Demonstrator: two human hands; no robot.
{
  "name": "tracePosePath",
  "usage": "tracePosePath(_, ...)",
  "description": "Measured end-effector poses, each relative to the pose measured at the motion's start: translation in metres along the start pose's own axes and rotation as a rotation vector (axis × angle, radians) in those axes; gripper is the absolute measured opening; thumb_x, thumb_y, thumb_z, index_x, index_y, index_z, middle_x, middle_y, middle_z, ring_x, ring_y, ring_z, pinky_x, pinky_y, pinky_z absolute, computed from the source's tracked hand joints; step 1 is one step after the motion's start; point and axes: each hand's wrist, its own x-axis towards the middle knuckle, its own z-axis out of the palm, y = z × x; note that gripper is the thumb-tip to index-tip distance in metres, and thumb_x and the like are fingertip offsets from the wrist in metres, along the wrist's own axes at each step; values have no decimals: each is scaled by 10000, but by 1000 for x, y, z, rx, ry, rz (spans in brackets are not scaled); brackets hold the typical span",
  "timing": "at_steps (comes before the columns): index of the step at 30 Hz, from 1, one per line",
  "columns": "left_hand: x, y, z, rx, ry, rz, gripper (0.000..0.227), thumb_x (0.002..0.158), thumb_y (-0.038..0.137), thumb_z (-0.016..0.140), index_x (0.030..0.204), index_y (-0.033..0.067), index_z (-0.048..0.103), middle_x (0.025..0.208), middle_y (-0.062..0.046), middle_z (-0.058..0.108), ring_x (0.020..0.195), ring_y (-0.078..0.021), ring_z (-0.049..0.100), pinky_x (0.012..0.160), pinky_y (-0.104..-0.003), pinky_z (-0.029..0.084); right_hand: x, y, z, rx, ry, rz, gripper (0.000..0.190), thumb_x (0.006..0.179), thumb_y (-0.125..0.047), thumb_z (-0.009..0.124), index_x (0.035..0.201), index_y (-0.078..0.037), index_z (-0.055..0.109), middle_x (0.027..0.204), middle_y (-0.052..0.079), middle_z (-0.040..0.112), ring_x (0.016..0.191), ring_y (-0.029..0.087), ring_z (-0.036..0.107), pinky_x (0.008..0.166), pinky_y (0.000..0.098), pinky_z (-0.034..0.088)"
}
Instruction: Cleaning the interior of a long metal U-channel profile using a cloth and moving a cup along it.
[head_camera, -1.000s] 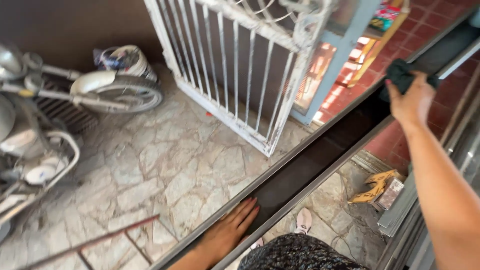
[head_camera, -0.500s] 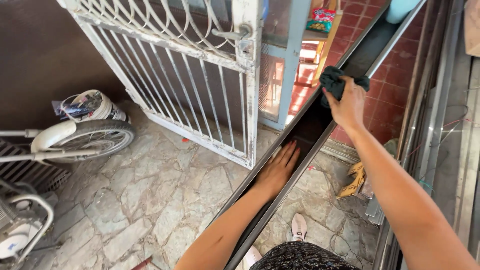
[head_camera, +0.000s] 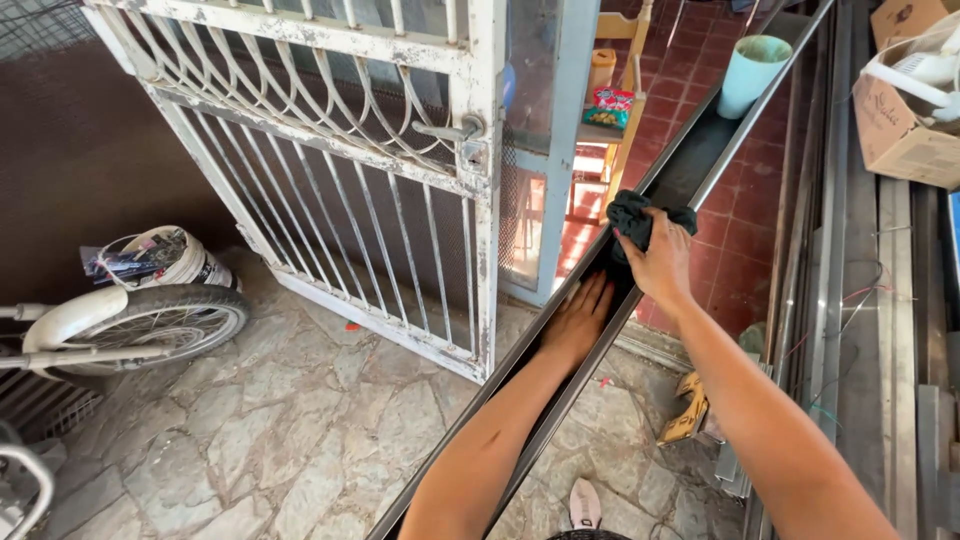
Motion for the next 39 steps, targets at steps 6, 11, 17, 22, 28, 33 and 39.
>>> tracePosePath(6, -154, 34, -119, -1, -38, -6, 673, 922, 79, 521, 1575, 34, 364, 1672, -211, 289, 1563, -318, 261, 1201, -460, 336, -3, 5, 0, -45, -12, -22, 570, 915, -364, 810, 1312, -53, 543, 1036, 305, 687, 1072, 490, 656, 1053, 518, 391)
tracePosePath(11, -294, 59, -224, -28, -170, -37, 743, 859, 26, 539, 1577, 12, 350, 1664, -232, 268, 1542, -346, 243, 1186, -447, 301, -2, 1, -6, -40, -20, -19, 565, 921, -328, 819, 1334, -65, 537, 1045, 309, 683, 1094, 492, 648, 1062, 507, 372)
tracePosePath(17, -345, 55, -250, -162, -469, -143, 767, 1025, 291, 568, 1625, 15, 177, 1704, -192, 102, 1562, -335, 111, 1208, -420, 199, 3, -19, -16, -13, -146, 120, 497, 1031, -342, 707, 1358, -12, 530, 1247, 250, 639, 1157, 448, 567, 1048, 555, 367)
tracePosePath(22, -261, 58, -232, -395, -428, -248, 640, 1081, 234, 427, 1632, 72, 146, 1721, -139, 56, 1586, -301, 41, 1217, -454, 247, 4, -21, -20, 12, -163, 198, 505, 1007, -287, 739, 1379, -34, 509, 1298, 254, 602, 1218, 482, 483, 1002, 599, 395)
tracePosePath(28, -132, 34, -116, -121, -119, -77, 708, 924, 209, 638, 1558, 18, 387, 1664, -226, 298, 1568, -343, 253, 1229, -486, 317, -6, 5, -6, 75, -22, -11, 562, 926, -182, 835, 1369, -48, 515, 1123, 282, 649, 1179, 472, 601, 1118, 520, 324)
tracePosePath(33, -30, 13, -38, -98, -30, -55, 693, 949, 292, 604, 1564, 57, 391, 1684, -185, 290, 1593, -301, 233, 1260, -460, 302, -6, 9, 6, 48, 47, -37, 588, 859, -237, 864, 1318, -54, 547, 1012, 299, 667, 1044, 490, 647, 1028, 530, 396)
tracePosePath(39, 58, -13, 53, -64, -40, -80, 672, 972, 449, 534, 1549, 120, 430, 1620, -149, 399, 1579, -281, 274, 1278, -428, 298, -8, -9, -7, 119, 76, -24, 555, 866, -167, 835, 1325, -36, 552, 1018, 293, 667, 1058, 479, 649, 1041, 511, 403)
